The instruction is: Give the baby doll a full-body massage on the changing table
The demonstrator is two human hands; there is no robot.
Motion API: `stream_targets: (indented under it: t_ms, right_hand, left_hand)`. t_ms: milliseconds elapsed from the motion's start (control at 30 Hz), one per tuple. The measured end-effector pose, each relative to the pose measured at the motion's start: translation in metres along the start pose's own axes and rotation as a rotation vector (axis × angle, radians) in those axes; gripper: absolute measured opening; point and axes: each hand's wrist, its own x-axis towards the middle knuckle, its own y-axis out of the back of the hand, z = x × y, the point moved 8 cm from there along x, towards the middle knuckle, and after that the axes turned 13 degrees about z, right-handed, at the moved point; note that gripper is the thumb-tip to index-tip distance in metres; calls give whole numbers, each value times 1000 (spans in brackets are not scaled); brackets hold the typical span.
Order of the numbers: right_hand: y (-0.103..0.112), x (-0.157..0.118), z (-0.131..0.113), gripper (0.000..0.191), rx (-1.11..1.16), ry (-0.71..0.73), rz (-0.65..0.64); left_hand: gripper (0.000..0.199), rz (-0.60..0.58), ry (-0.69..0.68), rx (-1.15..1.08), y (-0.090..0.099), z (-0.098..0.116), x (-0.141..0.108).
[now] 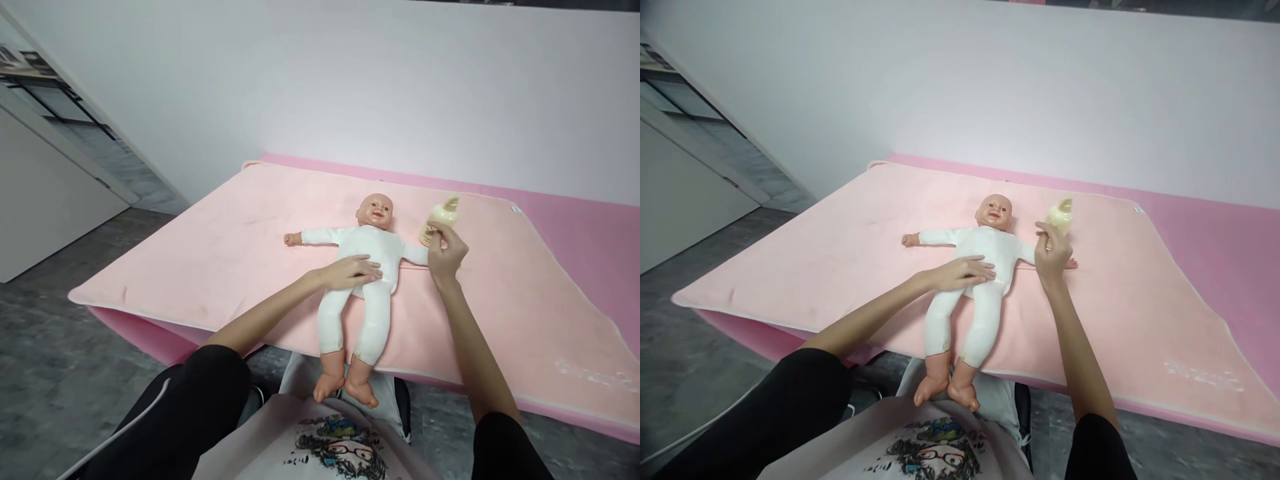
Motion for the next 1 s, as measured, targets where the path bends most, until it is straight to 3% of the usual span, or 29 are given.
stream_targets:
  t_ms: [133,300,367,533,733,867,1000]
  right_hand:
    - [-30,-36,-23,28,90,72,-157]
    - [-64,-87,-55,30,215,188,-347]
    - [-75,-106,-61,30,229,210,-454]
    - [-91,-135,-59,31,203,287,-721]
    - [-104,-146,-47,46,-56,410,-915]
    - [-107,-141,-38,53,-225,446,-877]
    - [-103,-130,-20,54,-322,341,-753]
  left_hand:
    - [45,-28,-58,202,3,-5,-8]
    - [53,-294,-192,486,2,-13,-13]
    - [59,-319,-198,548,10,-22,-10]
    - [67,-186,-126,388,29,-46,4]
    - [55,58,-3,24,41,-57,7]
    - [46,195,58,-45,49,-60,3]
    - [37,295,-66,12,61,-44,-2]
